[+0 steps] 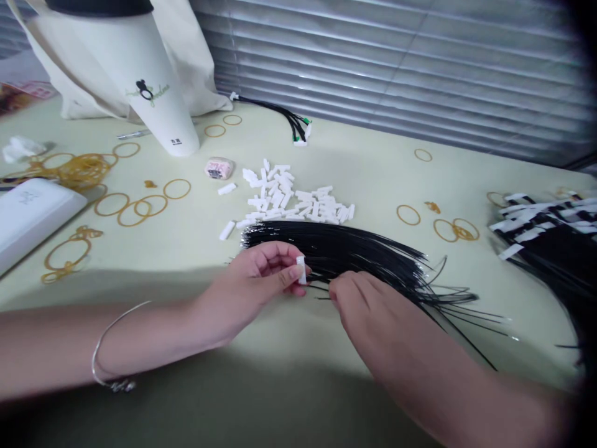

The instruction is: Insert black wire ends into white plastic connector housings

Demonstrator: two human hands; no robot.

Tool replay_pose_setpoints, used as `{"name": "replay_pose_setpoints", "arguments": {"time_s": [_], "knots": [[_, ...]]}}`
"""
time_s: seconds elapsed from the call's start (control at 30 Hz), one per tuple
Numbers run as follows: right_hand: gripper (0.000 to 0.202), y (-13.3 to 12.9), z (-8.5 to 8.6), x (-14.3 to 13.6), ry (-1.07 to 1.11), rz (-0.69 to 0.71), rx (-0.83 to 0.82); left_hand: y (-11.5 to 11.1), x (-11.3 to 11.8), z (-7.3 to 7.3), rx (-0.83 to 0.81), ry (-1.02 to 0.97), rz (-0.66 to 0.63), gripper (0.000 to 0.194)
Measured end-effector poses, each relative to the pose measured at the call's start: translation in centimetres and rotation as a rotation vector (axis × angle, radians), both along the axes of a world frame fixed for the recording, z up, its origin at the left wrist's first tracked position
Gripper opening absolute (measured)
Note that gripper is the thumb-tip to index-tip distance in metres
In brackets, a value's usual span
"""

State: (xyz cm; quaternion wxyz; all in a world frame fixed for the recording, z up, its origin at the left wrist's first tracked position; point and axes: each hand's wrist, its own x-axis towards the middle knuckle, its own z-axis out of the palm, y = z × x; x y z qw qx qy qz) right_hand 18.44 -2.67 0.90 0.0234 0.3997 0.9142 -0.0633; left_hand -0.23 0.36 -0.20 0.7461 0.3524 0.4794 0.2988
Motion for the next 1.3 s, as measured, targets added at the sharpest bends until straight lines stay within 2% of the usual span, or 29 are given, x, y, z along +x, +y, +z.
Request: {"name": "replay_pose_setpoints", "arguments": {"time_s": [0.13, 0.27, 0.4, 0.57, 0.73, 0.93, 1.3], "knots": [[0.023, 1.3, 0.4, 0.2, 0.111, -0.195, -0.243, -0.1, 0.0, 0.0, 0.015, 0.002, -0.016, 0.011], [0.020, 2.0, 0.2, 0.3, 0.269, -0.279, -0.359, -0.1, 0.0, -0.1, 0.016, 0.006, -0.021, 0.012], [0.020, 2.2, 0.3, 0.5, 0.309, -0.355, -0.451, -0.1, 0.0, -0.1, 0.030, 0.029, -0.026, 0.011], [0.022, 2.5, 0.4, 0.4, 0.298, -0.347, -0.464, -0.1, 0.1, -0.1, 0.031, 0.052, -0.028, 0.011], [0.023, 2.9, 0.7, 0.1, 0.289, -0.433, -0.540, -0.2, 0.1, -0.1, 0.052, 0.057, -0.029, 0.011], [0.023, 2.8, 0.6, -0.1, 0.268, -0.398, -0.531, -0.2, 0.1, -0.1, 0.053, 0.056, -0.030, 0.010], [0.020, 2.3, 0.0, -1.0, 0.299, -0.447, -0.518, -0.2, 0.1, 0.0, 0.043, 0.061, -0.031, 0.009]]}}
